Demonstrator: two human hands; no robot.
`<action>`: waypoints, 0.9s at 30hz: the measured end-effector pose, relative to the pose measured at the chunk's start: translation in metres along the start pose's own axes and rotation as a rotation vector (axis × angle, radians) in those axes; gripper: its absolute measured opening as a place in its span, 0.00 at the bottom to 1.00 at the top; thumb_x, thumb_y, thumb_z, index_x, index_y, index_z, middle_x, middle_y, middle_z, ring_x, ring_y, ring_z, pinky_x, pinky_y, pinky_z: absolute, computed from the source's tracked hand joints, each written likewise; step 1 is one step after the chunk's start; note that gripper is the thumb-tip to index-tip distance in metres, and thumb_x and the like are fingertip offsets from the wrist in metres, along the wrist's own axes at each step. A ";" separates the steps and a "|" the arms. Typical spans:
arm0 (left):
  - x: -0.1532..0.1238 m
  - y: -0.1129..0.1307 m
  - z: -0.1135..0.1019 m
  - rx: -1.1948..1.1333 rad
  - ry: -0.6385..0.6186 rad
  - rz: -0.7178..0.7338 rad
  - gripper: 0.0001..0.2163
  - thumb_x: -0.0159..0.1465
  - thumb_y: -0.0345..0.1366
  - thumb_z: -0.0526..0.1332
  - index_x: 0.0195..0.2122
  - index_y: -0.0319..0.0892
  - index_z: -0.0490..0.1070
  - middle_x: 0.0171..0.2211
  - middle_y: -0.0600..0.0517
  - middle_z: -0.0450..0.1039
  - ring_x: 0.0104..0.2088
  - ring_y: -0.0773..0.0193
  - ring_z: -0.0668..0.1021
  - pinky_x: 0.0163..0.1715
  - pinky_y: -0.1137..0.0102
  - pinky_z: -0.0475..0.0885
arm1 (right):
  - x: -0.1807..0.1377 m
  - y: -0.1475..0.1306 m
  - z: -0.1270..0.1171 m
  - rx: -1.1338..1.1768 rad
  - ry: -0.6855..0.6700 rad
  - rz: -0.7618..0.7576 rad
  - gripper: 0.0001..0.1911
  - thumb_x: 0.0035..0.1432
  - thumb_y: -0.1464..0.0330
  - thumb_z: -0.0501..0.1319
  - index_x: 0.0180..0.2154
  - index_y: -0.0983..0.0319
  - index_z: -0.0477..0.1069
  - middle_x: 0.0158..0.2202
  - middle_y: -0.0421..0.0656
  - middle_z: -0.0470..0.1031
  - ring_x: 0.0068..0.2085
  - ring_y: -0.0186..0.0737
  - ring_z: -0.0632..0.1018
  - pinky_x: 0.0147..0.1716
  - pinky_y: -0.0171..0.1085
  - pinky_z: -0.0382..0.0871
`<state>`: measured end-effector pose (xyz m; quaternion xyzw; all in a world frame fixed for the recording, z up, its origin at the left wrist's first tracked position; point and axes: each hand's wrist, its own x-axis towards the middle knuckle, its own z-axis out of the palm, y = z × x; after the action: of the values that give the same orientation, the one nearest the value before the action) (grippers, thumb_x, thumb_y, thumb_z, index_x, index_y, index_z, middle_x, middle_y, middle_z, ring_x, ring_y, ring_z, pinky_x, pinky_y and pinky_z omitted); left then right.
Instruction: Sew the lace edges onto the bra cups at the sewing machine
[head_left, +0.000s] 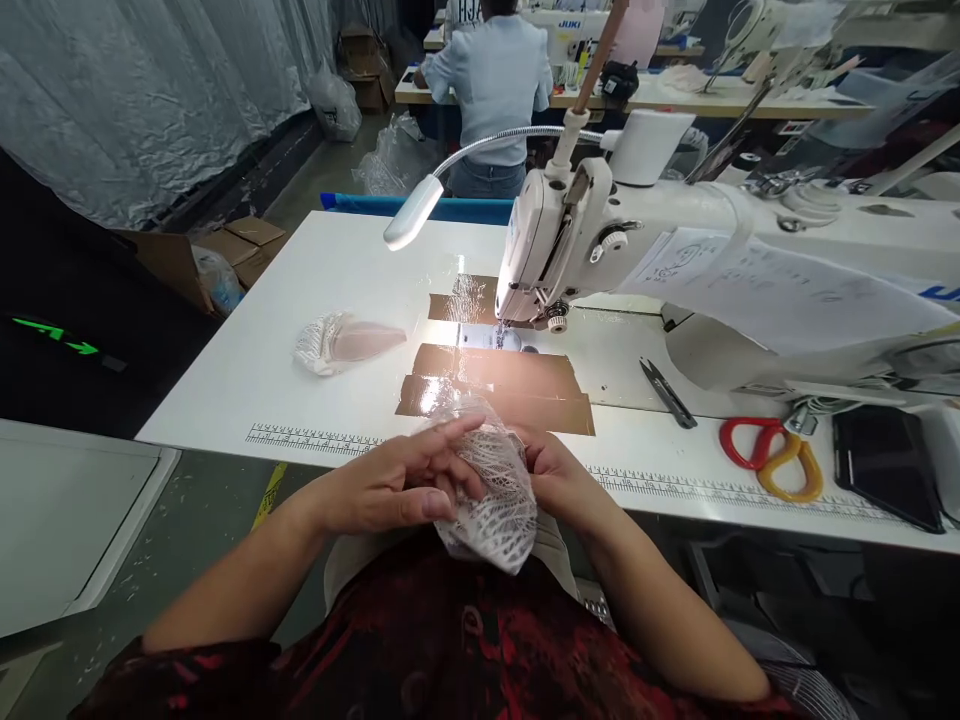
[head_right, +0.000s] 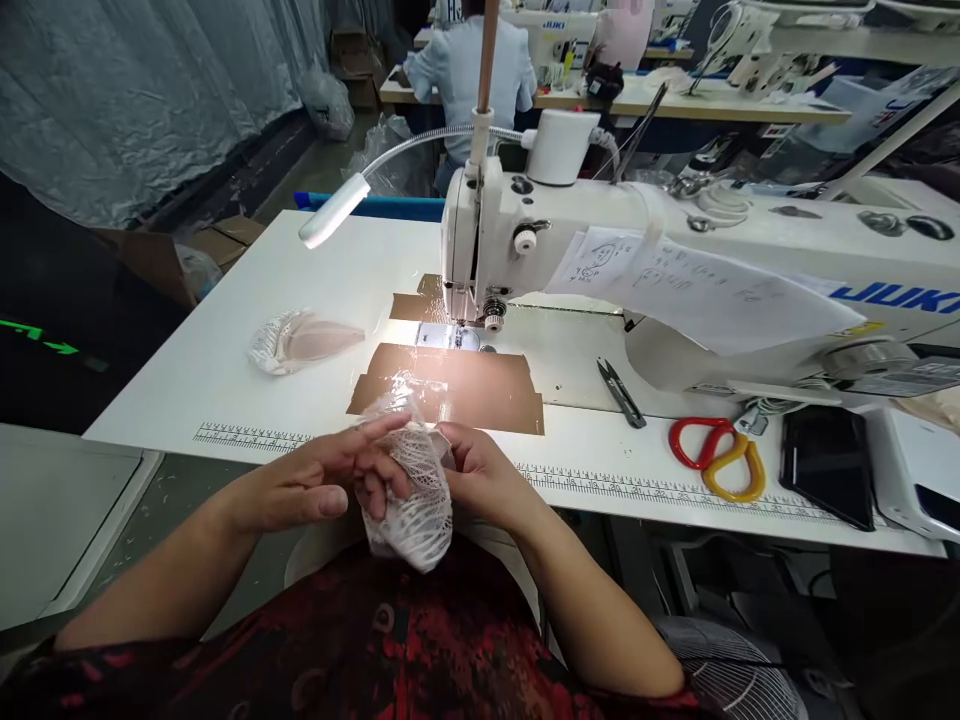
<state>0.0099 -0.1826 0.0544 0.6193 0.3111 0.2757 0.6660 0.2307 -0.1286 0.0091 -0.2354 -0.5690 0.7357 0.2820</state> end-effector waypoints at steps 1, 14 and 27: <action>0.003 0.000 0.000 0.043 0.077 0.009 0.36 0.63 0.46 0.61 0.68 0.50 0.43 0.45 0.46 0.70 0.35 0.64 0.75 0.36 0.68 0.71 | -0.001 0.003 0.002 0.083 -0.048 0.041 0.12 0.49 0.63 0.69 0.33 0.62 0.72 0.26 0.38 0.71 0.28 0.34 0.71 0.29 0.32 0.66; 0.010 -0.024 -0.014 -0.081 0.319 -0.222 0.07 0.51 0.31 0.64 0.30 0.36 0.70 0.25 0.55 0.66 0.26 0.69 0.67 0.27 0.75 0.62 | -0.007 0.014 -0.001 0.163 0.404 -0.101 0.31 0.48 0.62 0.70 0.54 0.53 0.65 0.24 0.34 0.67 0.23 0.32 0.67 0.24 0.31 0.65; 0.016 -0.027 0.001 -0.087 0.682 -0.069 0.14 0.60 0.46 0.65 0.35 0.38 0.70 0.27 0.53 0.68 0.28 0.67 0.70 0.29 0.72 0.66 | -0.004 0.011 -0.006 0.067 0.349 -0.081 0.13 0.48 0.59 0.70 0.28 0.61 0.73 0.26 0.38 0.71 0.26 0.32 0.70 0.26 0.32 0.65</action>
<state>0.0205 -0.1738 0.0266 0.4514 0.5245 0.4575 0.5584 0.2355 -0.1291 -0.0031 -0.3271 -0.4956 0.6902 0.4135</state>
